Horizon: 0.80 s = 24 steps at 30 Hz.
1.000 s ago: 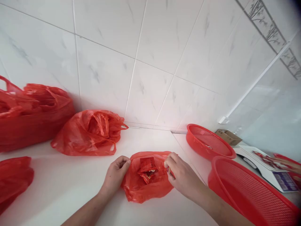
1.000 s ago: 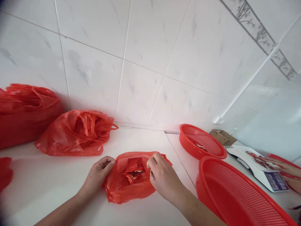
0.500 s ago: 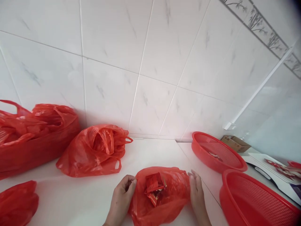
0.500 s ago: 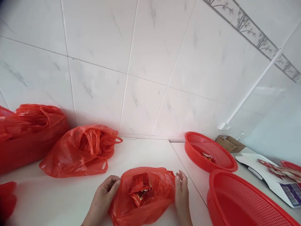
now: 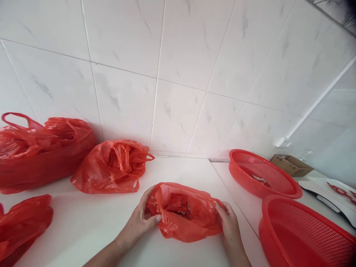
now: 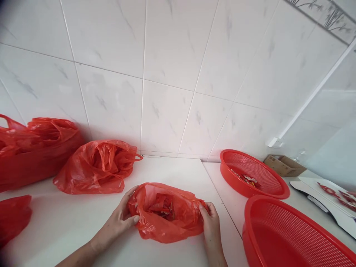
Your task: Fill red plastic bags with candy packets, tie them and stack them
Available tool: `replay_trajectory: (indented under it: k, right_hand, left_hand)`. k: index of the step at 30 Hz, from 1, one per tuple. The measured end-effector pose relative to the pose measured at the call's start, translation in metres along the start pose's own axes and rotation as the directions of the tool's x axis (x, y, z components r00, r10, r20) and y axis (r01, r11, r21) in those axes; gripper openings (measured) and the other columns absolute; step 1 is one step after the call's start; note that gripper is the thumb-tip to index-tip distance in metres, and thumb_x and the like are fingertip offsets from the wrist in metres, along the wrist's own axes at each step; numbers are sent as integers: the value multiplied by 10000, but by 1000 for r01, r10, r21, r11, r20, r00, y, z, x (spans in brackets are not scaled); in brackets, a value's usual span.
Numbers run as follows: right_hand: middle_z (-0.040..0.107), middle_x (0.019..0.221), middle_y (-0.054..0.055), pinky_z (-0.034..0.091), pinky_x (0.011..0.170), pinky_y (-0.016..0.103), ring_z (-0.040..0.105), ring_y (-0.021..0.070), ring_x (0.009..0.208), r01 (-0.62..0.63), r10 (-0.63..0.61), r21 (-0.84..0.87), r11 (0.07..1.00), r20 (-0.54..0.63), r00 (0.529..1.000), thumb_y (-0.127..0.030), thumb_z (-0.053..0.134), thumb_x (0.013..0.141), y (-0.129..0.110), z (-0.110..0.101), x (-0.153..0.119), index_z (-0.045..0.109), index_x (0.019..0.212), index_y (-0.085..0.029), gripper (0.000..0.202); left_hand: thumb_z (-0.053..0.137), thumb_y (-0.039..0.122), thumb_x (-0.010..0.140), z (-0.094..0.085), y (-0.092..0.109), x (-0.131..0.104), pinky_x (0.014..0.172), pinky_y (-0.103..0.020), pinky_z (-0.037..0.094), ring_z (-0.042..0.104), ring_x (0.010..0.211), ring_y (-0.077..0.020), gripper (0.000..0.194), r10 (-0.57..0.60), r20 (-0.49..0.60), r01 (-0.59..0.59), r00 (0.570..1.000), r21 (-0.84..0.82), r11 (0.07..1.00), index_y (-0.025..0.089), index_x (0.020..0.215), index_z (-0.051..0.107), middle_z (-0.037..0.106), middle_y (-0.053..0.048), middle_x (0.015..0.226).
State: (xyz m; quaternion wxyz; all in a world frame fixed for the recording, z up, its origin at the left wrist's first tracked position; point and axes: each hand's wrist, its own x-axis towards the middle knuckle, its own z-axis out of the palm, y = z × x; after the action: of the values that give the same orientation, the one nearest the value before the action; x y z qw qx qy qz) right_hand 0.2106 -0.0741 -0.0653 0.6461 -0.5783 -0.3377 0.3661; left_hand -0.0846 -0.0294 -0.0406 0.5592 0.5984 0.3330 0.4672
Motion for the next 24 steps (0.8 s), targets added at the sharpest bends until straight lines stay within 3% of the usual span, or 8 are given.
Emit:
replay_trajectory:
  k: [4,6,9,12,14,17,20,24]
  right_hand:
    - [634,709,-39,474,599,266,590,162,654,-40,39,6,999,15,999,-426,670,764,-13,2,-6,566,754,-207,242]
    - [652,738,-23,472,604,262,598,168,691,-28,28,3,1000,-47,998,-388,667,769,-30,3,-7,592,767,-199,203]
    - [657,730,-2,467,594,252,599,169,702,56,-47,65,996,-136,990,-288,698,709,-70,4,2,616,741,-179,140]
    - [610,680,-27,456,554,238,562,132,633,122,-99,185,975,-130,987,-260,675,671,-114,6,16,598,705,-185,113]
    - [558,656,-56,435,514,214,529,102,593,187,-141,290,939,-173,975,-262,650,672,-138,8,21,556,669,-199,113]
    - [557,692,-63,453,518,212,545,96,622,245,-152,472,847,-226,962,-228,649,661,-159,12,20,553,671,-198,101]
    - [587,732,-51,503,597,226,580,102,695,242,-132,551,798,-231,964,-216,660,665,-163,15,14,600,692,-181,74]
    - [610,725,-38,517,652,228,598,114,752,299,-157,487,821,-311,937,-225,670,668,-159,19,9,622,665,-178,67]
  left_hand:
    - [615,190,740,3,-9,1,781,-299,549,645,1003,-237,541,-67,-143,84,987,111,990,273,1266,519,641,-57,1206]
    - [554,158,728,-1,-6,6,651,-274,543,665,844,-217,388,-21,-194,70,981,250,966,255,1093,641,707,-34,1007]
    - [515,148,725,-10,20,23,641,-278,530,651,776,-204,314,136,-208,-35,969,429,903,245,962,698,716,-29,909]
    - [527,150,725,-12,66,44,660,-270,518,642,767,-189,308,250,-250,-98,935,497,862,244,961,702,714,-19,895]
    - [577,196,739,-9,96,54,650,-257,507,627,744,-172,276,293,-327,-129,898,442,888,234,989,687,700,-14,878]
    - [662,285,750,3,126,56,600,-219,491,585,681,-129,270,287,-411,-246,865,151,957,212,1010,638,636,7,794]
    - [698,289,748,15,135,52,607,-183,489,555,665,-91,295,246,-411,-324,878,-130,937,216,1019,607,569,31,764]
    - [729,249,722,21,133,51,628,-163,502,562,728,-88,298,194,-426,-315,884,-234,920,215,994,612,585,8,862]
